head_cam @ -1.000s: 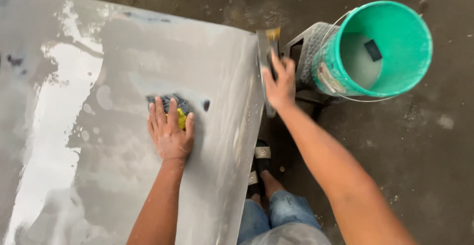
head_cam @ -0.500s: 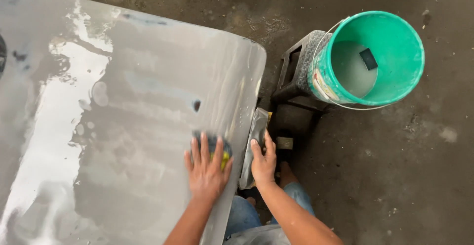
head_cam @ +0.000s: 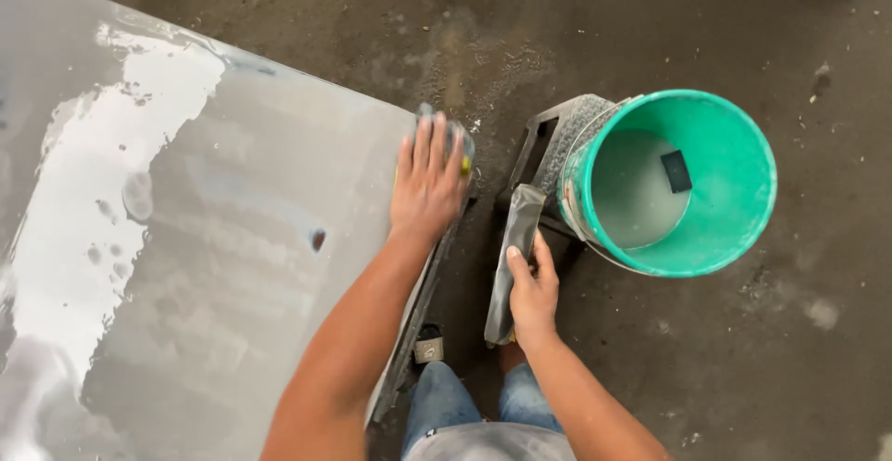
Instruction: Sanding a car hood using a sanding block and a wet cloth.
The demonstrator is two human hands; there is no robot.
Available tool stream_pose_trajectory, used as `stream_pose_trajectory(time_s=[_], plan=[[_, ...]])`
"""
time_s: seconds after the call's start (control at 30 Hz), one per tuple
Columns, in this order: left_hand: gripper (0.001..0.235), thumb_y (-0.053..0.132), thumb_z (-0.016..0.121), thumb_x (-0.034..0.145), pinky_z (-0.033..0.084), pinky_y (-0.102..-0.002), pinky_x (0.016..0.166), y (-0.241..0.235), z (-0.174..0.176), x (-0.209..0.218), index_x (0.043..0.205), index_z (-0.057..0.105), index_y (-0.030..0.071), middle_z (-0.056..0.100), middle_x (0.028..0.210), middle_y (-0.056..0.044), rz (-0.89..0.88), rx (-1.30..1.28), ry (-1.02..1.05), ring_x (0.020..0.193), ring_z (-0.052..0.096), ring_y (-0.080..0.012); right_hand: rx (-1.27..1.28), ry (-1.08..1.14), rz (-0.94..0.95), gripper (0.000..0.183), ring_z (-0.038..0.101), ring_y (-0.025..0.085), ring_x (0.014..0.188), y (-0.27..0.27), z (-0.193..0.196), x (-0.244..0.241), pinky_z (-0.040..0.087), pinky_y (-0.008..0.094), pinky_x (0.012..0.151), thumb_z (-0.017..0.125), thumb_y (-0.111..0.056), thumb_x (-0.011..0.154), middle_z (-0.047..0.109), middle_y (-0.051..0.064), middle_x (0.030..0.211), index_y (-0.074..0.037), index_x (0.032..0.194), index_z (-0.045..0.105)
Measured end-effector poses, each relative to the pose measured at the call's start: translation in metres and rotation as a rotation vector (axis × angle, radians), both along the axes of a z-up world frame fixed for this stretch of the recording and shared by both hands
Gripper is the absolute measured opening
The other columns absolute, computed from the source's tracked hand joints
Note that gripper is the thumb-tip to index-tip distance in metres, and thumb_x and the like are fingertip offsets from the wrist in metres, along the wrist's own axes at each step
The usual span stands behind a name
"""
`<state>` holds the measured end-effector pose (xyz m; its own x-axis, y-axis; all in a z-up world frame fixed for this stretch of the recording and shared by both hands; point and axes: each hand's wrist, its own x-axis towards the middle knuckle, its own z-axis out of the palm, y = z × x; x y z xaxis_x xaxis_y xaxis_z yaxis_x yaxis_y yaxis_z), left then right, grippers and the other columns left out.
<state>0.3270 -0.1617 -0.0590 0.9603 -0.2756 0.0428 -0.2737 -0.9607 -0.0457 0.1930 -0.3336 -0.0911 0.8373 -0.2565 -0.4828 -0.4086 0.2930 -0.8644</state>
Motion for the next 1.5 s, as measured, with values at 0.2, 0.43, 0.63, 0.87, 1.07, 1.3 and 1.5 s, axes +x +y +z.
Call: stream_pose_trajectory(time_s=[0.2, 0.43, 0.63, 0.87, 1.07, 1.3, 1.5], plan=[[0.060, 0.034, 0.053, 0.100, 0.028, -0.049, 0.117, 0.055, 0.039, -0.203, 0.153, 0.042, 0.010, 0.039, 0.161, -0.013, -0.177, 0.108, 0.142, 0.148, 0.035, -0.0302, 0.197, -0.006, 0.046, 0.051, 0.059, 0.008, 0.101, -0.014, 0.018, 0.020, 0.048, 0.025, 0.090, 0.062, -0.010, 0.097, 0.065, 0.000, 0.119, -0.007, 0.147, 0.054], [0.068, 0.037, 0.050, 0.093, 0.021, -0.053, 0.116, 0.128, 0.025, -0.360, 0.154, 0.032, 0.016, 0.029, 0.162, -0.004, -0.103, 0.096, 0.432, 0.148, 0.026, -0.0240, 0.157, 0.109, 0.131, 0.052, 0.060, 0.009, 0.099, -0.017, 0.013, 0.000, 0.048, 0.026, 0.089, 0.063, -0.011, 0.096, 0.067, 0.000, 0.114, -0.009, 0.147, 0.055], [0.061, 0.043, 0.051, 0.098, 0.025, -0.056, 0.119, 0.083, 0.047, -0.183, 0.152, 0.040, 0.018, 0.033, 0.162, -0.007, 0.089, 0.039, 0.169, 0.150, 0.030, -0.0272, 0.178, 0.234, 0.154, 0.054, 0.062, 0.008, 0.094, -0.021, 0.019, -0.013, 0.049, 0.026, 0.086, 0.065, -0.013, 0.095, 0.068, -0.001, 0.108, -0.010, 0.147, 0.054], [0.072, 0.049, 0.059, 0.095, 0.017, -0.059, 0.120, 0.037, 0.035, -0.016, 0.155, 0.040, 0.015, 0.026, 0.165, -0.015, 0.271, -0.133, 0.048, 0.152, 0.024, -0.0375, 0.145, 0.194, 0.107, 0.054, 0.059, 0.009, 0.092, -0.026, 0.029, -0.009, 0.049, 0.027, 0.084, 0.065, -0.013, 0.095, 0.066, -0.001, 0.106, -0.011, 0.148, 0.056], [0.075, 0.043, 0.066, 0.092, 0.021, -0.059, 0.120, 0.090, 0.075, -0.146, 0.155, 0.042, 0.010, 0.031, 0.164, -0.018, 0.291, -0.186, 0.019, 0.152, 0.028, -0.0378, 0.151, 0.192, 0.091, 0.053, 0.063, 0.011, 0.100, -0.041, 0.037, 0.011, 0.050, 0.027, 0.090, 0.065, -0.018, 0.094, 0.069, 0.002, 0.119, -0.008, 0.146, 0.057], [0.077, 0.045, 0.066, 0.082, 0.024, -0.054, 0.119, 0.169, 0.066, -0.341, 0.149, 0.043, 0.015, 0.035, 0.159, -0.016, 0.321, -0.094, 0.181, 0.148, 0.031, -0.0355, 0.155, 0.260, 0.176, 0.063, 0.064, 0.012, 0.117, -0.048, 0.058, 0.035, 0.048, 0.027, 0.100, 0.064, -0.026, 0.097, 0.064, 0.003, 0.135, -0.006, 0.154, 0.044], [0.075, 0.042, 0.066, 0.082, 0.025, -0.053, 0.119, 0.137, 0.060, -0.270, 0.150, 0.046, 0.017, 0.037, 0.159, -0.014, 0.268, -0.107, 0.144, 0.148, 0.032, -0.0349, 0.368, 0.204, 0.227, 0.065, 0.065, 0.017, 0.116, -0.071, 0.034, 0.042, 0.051, 0.031, 0.098, 0.064, -0.026, 0.096, 0.065, 0.010, 0.136, -0.002, 0.154, 0.045]])
